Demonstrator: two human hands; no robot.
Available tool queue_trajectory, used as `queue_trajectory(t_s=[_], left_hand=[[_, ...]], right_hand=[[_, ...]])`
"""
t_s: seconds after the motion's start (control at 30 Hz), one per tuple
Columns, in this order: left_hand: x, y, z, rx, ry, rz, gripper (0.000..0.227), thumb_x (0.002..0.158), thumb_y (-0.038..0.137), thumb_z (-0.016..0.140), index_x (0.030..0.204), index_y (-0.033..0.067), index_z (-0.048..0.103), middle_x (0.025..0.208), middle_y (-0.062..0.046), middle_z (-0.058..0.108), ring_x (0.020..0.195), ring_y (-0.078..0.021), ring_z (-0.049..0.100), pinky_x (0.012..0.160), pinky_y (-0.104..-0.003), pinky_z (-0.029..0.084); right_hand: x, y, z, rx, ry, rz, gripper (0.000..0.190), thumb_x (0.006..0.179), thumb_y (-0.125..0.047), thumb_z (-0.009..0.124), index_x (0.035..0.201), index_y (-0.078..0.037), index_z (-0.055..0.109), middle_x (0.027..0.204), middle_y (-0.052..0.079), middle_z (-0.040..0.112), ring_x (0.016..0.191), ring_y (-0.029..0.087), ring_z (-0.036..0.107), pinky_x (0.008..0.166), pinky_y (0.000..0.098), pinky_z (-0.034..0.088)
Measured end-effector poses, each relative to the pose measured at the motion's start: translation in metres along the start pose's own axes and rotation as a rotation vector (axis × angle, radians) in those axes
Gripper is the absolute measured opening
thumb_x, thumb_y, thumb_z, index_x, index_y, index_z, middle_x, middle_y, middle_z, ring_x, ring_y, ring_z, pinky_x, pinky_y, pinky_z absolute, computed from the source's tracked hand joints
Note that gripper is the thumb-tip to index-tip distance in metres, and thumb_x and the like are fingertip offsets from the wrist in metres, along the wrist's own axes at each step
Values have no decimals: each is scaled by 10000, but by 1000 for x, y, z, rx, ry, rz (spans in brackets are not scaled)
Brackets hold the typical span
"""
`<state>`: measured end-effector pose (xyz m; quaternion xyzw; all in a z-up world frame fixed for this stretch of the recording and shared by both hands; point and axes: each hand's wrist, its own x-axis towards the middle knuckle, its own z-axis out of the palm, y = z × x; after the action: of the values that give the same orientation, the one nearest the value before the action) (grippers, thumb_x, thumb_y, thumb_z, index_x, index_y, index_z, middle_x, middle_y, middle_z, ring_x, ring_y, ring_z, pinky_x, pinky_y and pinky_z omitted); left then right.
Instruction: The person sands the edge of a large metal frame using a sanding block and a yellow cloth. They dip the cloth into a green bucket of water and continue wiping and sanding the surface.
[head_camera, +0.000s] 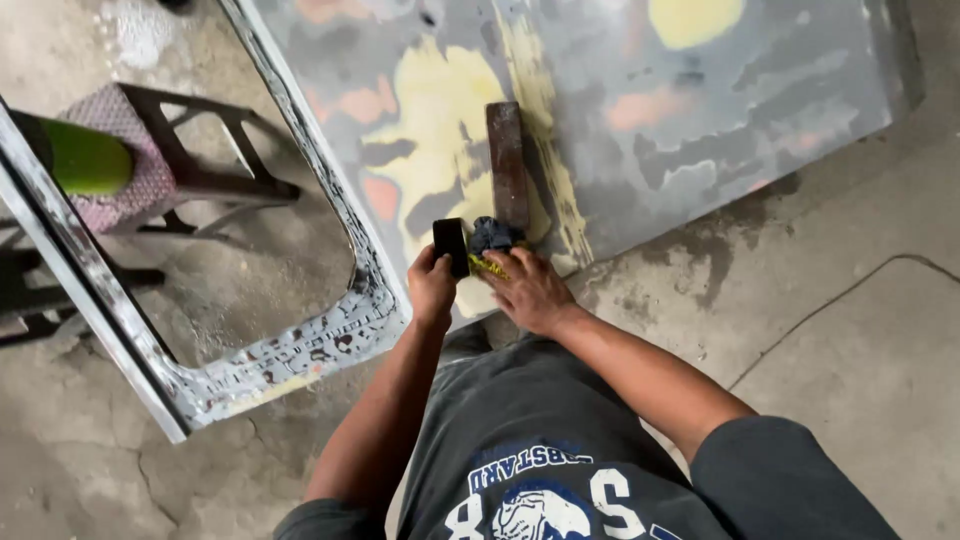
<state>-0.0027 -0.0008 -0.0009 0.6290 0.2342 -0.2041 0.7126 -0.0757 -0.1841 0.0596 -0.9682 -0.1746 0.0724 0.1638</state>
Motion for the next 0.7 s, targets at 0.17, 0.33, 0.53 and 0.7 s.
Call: queue_trajectory(t_s=[0.17, 0.33, 0.53, 0.7], left_hand=[[2, 0, 0, 51, 58, 13, 313, 966, 59, 553, 1232, -21, 697, 972, -56, 724, 798, -123, 624, 695, -288, 509], [1, 12, 2, 61, 53, 1, 320, 953, 60, 566, 1240, -13, 687, 989, -44, 729, 823, -116, 617, 720, -280, 498], [7, 13, -3, 94, -13, 2, 328, 939, 66, 578, 1238, -20, 683, 1003, -51, 736, 871, -115, 641, 769, -277, 518], [8, 15, -7, 81, -40, -52, 299, 948, 78, 581, 1205, -28, 688, 979, -62, 738, 832, -123, 642, 745, -290, 520]], right_hand=[[34, 46, 13, -39, 42, 60, 474, 980, -210, 650, 1450, -253, 615, 1528, 57, 467, 1247, 359, 479, 1100, 505, 385], [91, 137, -5, 26, 282, 241, 617, 887, -83, 689, 1483, -221, 606, 1595, 110, 435, 1319, 442, 452, 1089, 511, 436], [127, 190, -38, 15, 282, 359, 524, 913, -120, 691, 1429, -185, 625, 1516, 152, 529, 1259, 440, 481, 1078, 508, 439], [74, 70, -43, 92, 190, 381, 382, 909, -128, 659, 1286, -176, 702, 1484, 126, 501, 1281, 490, 438, 915, 471, 517]])
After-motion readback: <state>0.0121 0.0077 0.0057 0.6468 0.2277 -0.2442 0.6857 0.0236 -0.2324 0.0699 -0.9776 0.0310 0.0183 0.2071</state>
